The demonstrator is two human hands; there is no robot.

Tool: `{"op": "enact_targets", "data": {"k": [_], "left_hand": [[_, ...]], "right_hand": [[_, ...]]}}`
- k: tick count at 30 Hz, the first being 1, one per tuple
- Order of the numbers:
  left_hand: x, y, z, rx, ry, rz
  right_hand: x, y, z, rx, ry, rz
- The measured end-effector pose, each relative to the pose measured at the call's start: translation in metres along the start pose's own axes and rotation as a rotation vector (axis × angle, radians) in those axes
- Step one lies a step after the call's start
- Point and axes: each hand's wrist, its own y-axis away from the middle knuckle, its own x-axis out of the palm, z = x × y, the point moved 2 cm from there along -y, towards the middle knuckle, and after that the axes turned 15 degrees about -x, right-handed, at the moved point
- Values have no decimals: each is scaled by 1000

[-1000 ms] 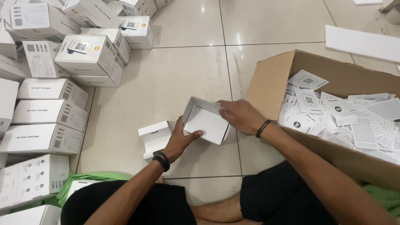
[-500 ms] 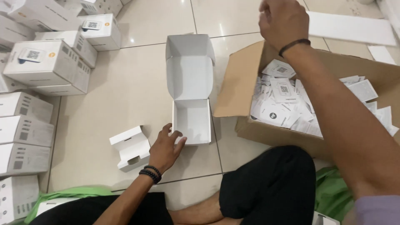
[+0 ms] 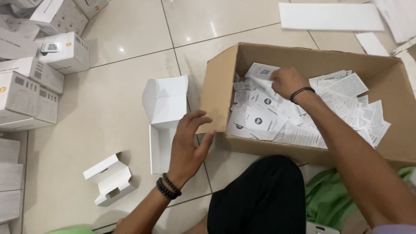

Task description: The person packages electronics manuals and labels into white boxes on the floor.

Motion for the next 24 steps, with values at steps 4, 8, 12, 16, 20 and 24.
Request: {"op": "enact_targets", "data": {"k": [4,8,12,16,20,24], "left_hand": [[39,-29,-30,-405,478,263],[56,-25,-20,-459,1085,306],[28,-4,18,-538,884,65],[-24,20,30,-566,807,28],[-62,37,67,-681,764,-107],[-78,41,106,-734,560,-68]], "right_hand": [[-85,37,106,153,-186,-165],[-102,86,217,-365,-110,-503],[-82,99,268,-424,-180,-612],[-29,85,276,-66,-759,-566],[4,64,283,222,-1630,-359],[22,56,301,171,-1708,-139]]}}
